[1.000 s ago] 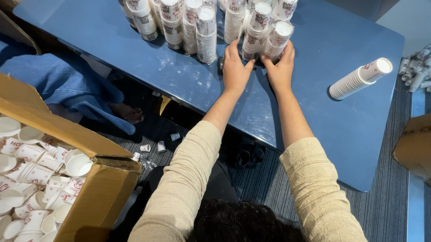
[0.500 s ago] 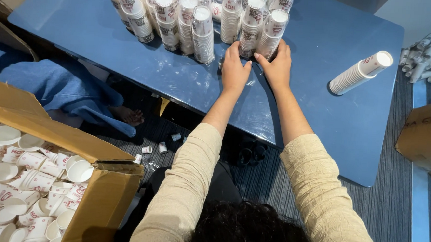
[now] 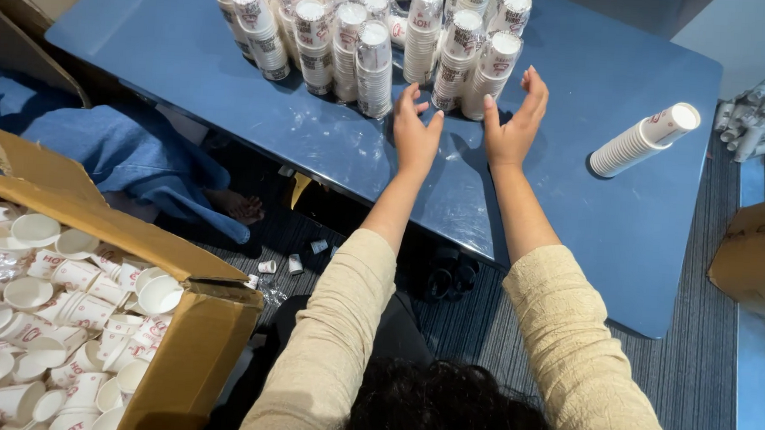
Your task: The person is taking paper cups from a box and stacking them into sleeves.
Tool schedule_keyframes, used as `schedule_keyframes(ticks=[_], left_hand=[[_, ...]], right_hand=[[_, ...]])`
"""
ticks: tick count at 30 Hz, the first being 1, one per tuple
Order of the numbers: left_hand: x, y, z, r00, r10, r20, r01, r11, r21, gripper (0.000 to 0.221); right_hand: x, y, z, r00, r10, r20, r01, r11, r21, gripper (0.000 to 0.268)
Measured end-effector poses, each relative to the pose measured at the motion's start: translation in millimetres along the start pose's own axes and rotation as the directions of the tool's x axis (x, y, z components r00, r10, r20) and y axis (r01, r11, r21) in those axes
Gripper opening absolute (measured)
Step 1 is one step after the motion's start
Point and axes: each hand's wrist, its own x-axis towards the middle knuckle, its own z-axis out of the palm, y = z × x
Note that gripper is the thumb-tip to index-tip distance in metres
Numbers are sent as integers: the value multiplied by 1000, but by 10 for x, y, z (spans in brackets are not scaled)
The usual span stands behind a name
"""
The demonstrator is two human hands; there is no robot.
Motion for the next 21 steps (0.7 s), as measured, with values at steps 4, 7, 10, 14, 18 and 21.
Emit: schedule_keyframes(ticks=[4,7,10,14,18,21], left_hand=[[-152,-120,-295,991,-121,61,132,965,-228,64],[-143,240,-719,886,-383,261,405,914,-32,59],[-31,387,-1212,847,-400,350,455,886,-87,49],[-122,940,-2624,964,-66,259,108,983,-150,30],[-658,1453,-4449,926,-140,349,197,971,-134,33],[-1154,1629,-5603,944,-299,142,290,954,82,29]], right_hand=[[-29,-506,-146,935,-353,-42,335,913,-234,63],[-124,-1074,-57,949,-301,-87,292,950,-110,38],[-223,-1933,45,971,-228,75,193,926,324,9],[-367,-3183,63,864,-377,334,127,804,580,9],[-786,-4137,304,651,-581,487,91,698,710,12],[-1260,-4816,607,451,-743,494,91,589,803,14]])
